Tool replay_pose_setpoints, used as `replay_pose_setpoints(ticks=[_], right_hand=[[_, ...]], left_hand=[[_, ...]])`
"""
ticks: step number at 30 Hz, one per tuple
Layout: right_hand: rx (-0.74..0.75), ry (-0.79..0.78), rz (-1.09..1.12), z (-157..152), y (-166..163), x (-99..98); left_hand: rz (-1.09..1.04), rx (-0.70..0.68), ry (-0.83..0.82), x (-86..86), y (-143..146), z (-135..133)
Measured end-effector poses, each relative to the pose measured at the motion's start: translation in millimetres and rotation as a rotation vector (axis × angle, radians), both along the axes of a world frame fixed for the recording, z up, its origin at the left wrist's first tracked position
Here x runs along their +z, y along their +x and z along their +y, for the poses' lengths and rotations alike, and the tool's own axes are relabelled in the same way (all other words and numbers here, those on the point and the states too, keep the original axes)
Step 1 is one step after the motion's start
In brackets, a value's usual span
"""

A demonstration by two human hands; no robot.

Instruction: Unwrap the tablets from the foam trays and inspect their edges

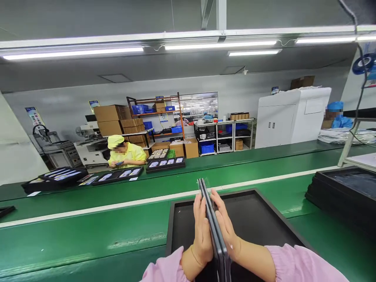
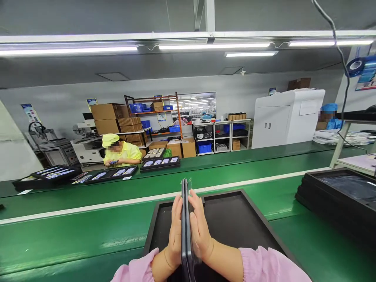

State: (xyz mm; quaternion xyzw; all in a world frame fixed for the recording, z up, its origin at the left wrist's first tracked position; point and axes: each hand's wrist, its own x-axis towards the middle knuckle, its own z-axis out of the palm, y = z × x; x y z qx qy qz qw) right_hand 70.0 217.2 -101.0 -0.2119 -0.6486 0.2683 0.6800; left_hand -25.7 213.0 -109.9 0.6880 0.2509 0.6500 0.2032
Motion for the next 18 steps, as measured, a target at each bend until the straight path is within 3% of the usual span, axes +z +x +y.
replay_pose_setpoints(ticks=[4,6,8,12,18], right_hand=[[-0.007,0.038,0.095,15,3,54.4],[0.094,-0.012,0.181,20,1,78.3],[0.177,-0.14,0.255,26,-1,90.0],[0.208,-0.365,0.31,41,-3,83.5],[0.186,-0.341,0.3,41,-4,70.9]], left_hand=[[-0.089,0.056,-0.022,58.3,15,8],[-0.145,-0.019,-0.102,84.8,22,12],[-0.237,-0.114,-0.232,99.4,27,17],[-0.397,-0.18,-0.425,99.0,32,32],[-0.416,-0.182,-0.472,91.0,30,31]])
